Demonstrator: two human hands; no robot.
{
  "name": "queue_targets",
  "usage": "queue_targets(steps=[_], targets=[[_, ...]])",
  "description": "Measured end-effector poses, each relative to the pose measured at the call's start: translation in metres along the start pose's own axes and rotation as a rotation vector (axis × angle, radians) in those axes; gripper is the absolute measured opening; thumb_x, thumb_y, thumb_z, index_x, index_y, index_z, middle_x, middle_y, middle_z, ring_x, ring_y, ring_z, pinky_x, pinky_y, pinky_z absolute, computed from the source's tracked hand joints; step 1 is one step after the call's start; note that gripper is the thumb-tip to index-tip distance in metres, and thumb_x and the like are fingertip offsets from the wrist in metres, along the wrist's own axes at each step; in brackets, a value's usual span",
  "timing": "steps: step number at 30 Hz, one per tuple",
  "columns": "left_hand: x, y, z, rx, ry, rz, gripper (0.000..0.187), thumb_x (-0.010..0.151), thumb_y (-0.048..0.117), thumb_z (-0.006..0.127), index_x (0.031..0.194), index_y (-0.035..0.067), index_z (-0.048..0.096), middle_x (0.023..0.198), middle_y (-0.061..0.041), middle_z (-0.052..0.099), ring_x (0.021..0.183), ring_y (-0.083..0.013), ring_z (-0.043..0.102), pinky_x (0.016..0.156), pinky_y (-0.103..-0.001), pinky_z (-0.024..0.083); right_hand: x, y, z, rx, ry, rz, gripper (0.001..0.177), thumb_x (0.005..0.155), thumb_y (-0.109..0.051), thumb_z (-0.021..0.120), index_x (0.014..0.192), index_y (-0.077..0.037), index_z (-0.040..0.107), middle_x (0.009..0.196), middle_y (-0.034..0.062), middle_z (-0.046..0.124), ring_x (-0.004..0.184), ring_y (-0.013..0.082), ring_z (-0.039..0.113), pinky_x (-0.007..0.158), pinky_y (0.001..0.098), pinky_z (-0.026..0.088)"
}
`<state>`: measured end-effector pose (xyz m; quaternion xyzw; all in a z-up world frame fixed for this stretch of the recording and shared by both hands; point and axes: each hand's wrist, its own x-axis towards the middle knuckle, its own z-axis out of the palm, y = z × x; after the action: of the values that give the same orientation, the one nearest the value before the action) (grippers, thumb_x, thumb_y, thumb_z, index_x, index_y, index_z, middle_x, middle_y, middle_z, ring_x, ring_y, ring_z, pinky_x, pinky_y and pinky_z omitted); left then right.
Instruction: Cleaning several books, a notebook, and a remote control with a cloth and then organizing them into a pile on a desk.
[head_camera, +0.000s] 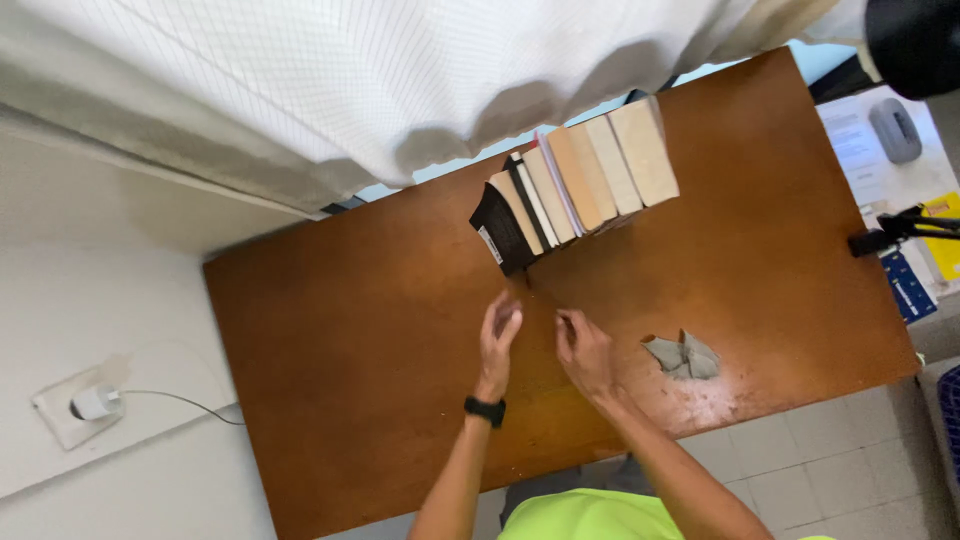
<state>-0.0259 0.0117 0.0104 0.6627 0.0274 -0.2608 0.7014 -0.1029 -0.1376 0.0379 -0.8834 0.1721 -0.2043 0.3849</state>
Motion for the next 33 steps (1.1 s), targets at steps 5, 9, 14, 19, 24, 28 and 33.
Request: queue_targets(steps=[5,9,14,19,24,28,33], targets=[[-0.075,-0.009,0.019,0.115,-0.063,-0.074,0.055,0.096,0.039,0.066,0.138,0.003,0.061,0.130,-0.013,0.067,0.122,-0.0239,0.062,0.106,-0.037,0.049,-0.039,0.021,-0.070,0.001,-0.093,0.173,0.013,0.093,-0.010,0.066,0.105,-0.005,0.069,0.088,0.0145,0.075,0.073,0.0288,0.074,0.061,0.0382,0.057],[-0.117,-0.049,0.058,0.174,-0.121,-0.055,0.043,0.096,0.027,0.070,0.128,0.000,0.067,0.118,-0.011,0.072,0.110,-0.0197,0.067,0.096,-0.034,0.053,-0.084,0.065,-0.122,0.043,-0.120,0.202,0.014,0.091,-0.014,0.068,0.103,-0.007,0.070,0.086,0.0128,0.075,0.072,0.0273,0.074,0.062,0.0385,0.058],[-0.157,-0.071,0.157,0.290,-0.212,-0.026,0.036,0.097,0.025,0.068,0.124,0.002,0.069,0.112,-0.008,0.075,0.104,-0.0167,0.069,0.091,-0.031,0.054,-0.135,0.114,-0.208,0.034,-0.064,0.303,0.015,0.091,-0.016,0.069,0.104,-0.009,0.072,0.082,0.0129,0.076,0.072,0.0272,0.074,0.062,0.0393,0.058],[-0.202,-0.082,0.293,0.356,-0.325,-0.010,0.035,0.098,0.025,0.066,0.124,0.003,0.068,0.111,-0.008,0.074,0.103,-0.0158,0.069,0.090,-0.032,0.054,-0.177,0.168,-0.323,0.040,0.023,0.403,0.012,0.092,-0.017,0.068,0.102,-0.012,0.071,0.082,0.0094,0.076,0.066,0.0244,0.074,0.061,0.0382,0.057],[-0.238,-0.098,0.419,0.453,-0.528,0.037,0.033,0.097,0.024,0.065,0.122,0.003,0.070,0.109,-0.009,0.076,0.096,-0.0184,0.072,0.084,-0.033,0.056,-0.210,0.233,-0.417,0.010,0.190,0.552,0.011,0.091,-0.018,0.068,0.100,-0.012,0.069,0.079,0.0065,0.076,0.065,0.0215,0.074,0.061,0.0370,0.056],[-0.245,-0.098,0.487,0.449,-0.629,0.011,0.032,0.097,0.022,0.064,0.121,0.002,0.069,0.109,-0.010,0.075,0.094,-0.0187,0.072,0.084,-0.034,0.058,-0.209,0.272,-0.470,-0.042,0.213,0.615,0.010,0.091,-0.018,0.068,0.099,-0.011,0.070,0.079,0.0057,0.077,0.065,0.0212,0.074,0.062,0.0365,0.056],[-0.220,-0.117,0.545,0.528,-0.697,0.011,0.030,0.100,0.022,0.064,0.121,0.001,0.067,0.107,-0.012,0.075,0.095,-0.0181,0.071,0.084,-0.033,0.056,-0.189,0.337,-0.509,-0.079,0.217,0.577,0.012,0.093,-0.019,0.067,0.102,-0.011,0.069,0.084,0.0056,0.076,0.068,0.0216,0.074,0.063,0.0355,0.056]])
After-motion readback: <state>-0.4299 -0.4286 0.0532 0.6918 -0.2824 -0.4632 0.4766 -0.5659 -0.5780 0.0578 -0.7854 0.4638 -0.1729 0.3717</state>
